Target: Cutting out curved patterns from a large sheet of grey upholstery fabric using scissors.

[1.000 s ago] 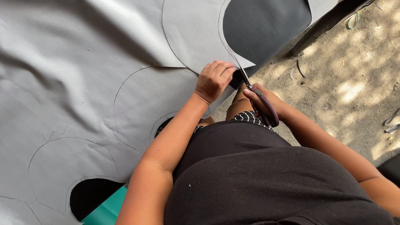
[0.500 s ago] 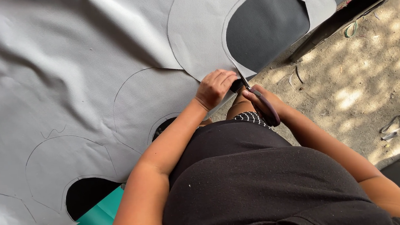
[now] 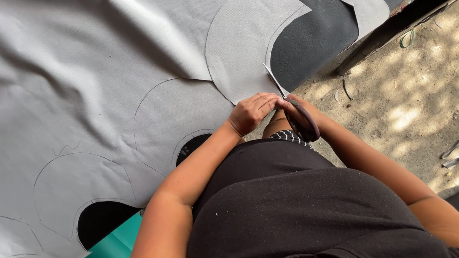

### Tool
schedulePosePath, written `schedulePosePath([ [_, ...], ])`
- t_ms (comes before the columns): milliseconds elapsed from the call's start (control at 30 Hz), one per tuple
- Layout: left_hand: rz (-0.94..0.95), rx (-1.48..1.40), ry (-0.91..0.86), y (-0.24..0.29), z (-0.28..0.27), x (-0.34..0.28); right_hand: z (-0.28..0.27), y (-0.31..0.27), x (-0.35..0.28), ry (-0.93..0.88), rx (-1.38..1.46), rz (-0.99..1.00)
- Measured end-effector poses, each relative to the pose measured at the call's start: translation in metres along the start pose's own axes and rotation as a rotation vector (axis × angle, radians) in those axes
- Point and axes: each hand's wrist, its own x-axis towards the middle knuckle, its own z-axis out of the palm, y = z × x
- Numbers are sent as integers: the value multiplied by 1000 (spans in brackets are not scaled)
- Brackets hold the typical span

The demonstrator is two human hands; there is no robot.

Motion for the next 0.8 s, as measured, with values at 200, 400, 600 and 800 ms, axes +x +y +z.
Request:
schedulePosePath([
  [200,-14,-29,-24,-1,6,-11,13,-9,-9,-21,211,-4],
  [400,-49,-102,-1,7,4,-8,17,15,21,54,315,37],
  [600,-115,-230,39,-14,33,-32,21,-43,-26,69,408,97],
  [800,-1032,488,-341,-71,-25,25,17,-17,-16,41,366,101],
])
